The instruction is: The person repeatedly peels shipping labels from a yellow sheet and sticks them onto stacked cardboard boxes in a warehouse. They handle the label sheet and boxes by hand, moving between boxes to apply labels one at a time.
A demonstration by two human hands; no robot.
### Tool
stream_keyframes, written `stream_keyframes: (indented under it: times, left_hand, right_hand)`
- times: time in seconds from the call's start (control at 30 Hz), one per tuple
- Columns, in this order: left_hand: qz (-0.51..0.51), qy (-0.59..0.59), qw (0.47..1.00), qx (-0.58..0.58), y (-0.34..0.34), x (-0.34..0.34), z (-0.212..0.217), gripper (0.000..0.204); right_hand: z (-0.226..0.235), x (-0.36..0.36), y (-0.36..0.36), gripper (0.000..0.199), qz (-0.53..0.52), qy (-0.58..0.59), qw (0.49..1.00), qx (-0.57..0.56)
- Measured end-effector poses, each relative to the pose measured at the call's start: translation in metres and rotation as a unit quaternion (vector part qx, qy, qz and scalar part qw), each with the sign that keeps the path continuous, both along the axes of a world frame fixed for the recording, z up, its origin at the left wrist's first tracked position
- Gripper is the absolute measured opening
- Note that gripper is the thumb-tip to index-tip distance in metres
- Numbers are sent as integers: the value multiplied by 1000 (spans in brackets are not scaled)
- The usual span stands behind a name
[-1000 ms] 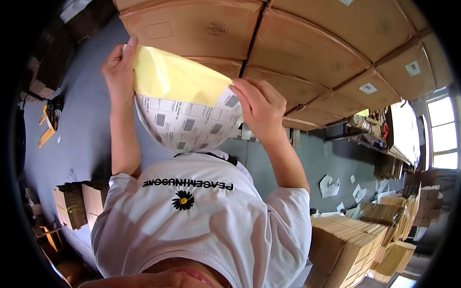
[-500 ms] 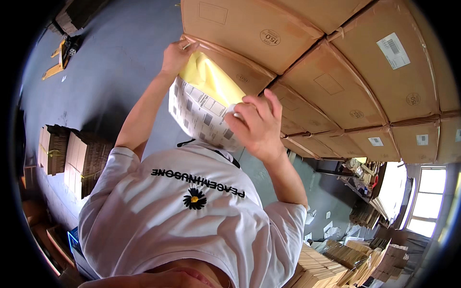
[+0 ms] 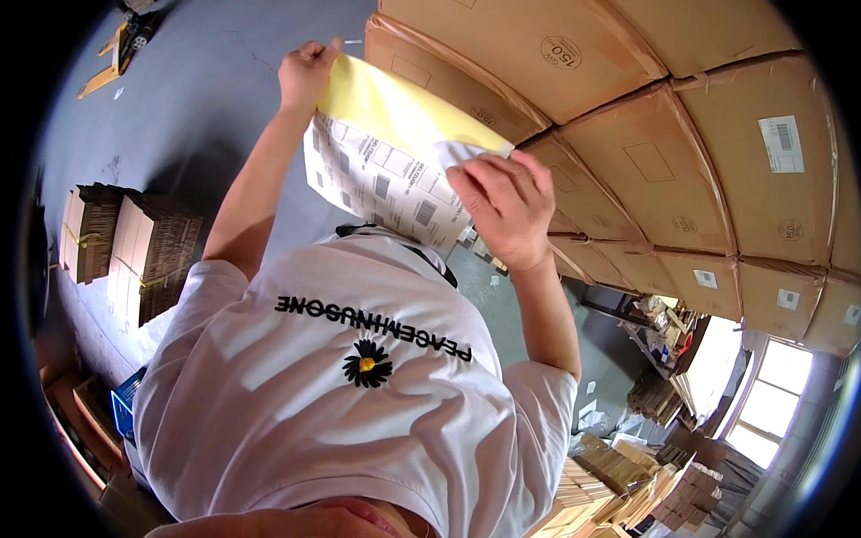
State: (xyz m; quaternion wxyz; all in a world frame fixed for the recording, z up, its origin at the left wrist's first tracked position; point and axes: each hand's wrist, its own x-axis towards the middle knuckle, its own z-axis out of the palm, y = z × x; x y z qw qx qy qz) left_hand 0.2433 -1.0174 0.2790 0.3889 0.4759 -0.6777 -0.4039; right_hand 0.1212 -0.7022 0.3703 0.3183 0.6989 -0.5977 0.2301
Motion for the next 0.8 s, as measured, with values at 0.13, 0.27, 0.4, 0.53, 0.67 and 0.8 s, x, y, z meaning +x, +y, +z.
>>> stream_keyframes:
  times: [0.13, 0.27, 0.4, 0.53, 0.67, 0.8]
  left_hand:
    - [79, -24, 991, -102, -1, 4, 4, 38]
    - [140, -17, 980, -137, -10, 2, -1, 37]
    - [149, -117, 982, -9, -20, 14, -48, 36]
    - [119, -135, 983, -27, -21, 16, -50, 34]
    - [-61, -146, 987, 14, -19, 28, -26, 42]
    - [-315, 37, 923, 215, -7, 102, 2, 46]
  right_hand:
    - [-7, 17, -15, 22, -14, -6, 997, 75]
    - [-20, 22, -30, 20, -36, 4, 992, 121]
    - [-27, 23, -44, 22, 16, -8, 995, 102]
    - [-36, 28, -48, 21, 26, 3, 990, 137]
    - [-33, 29, -51, 33, 21, -15, 981, 195]
    - [-17, 40, -32, 29, 38, -20, 977, 210]
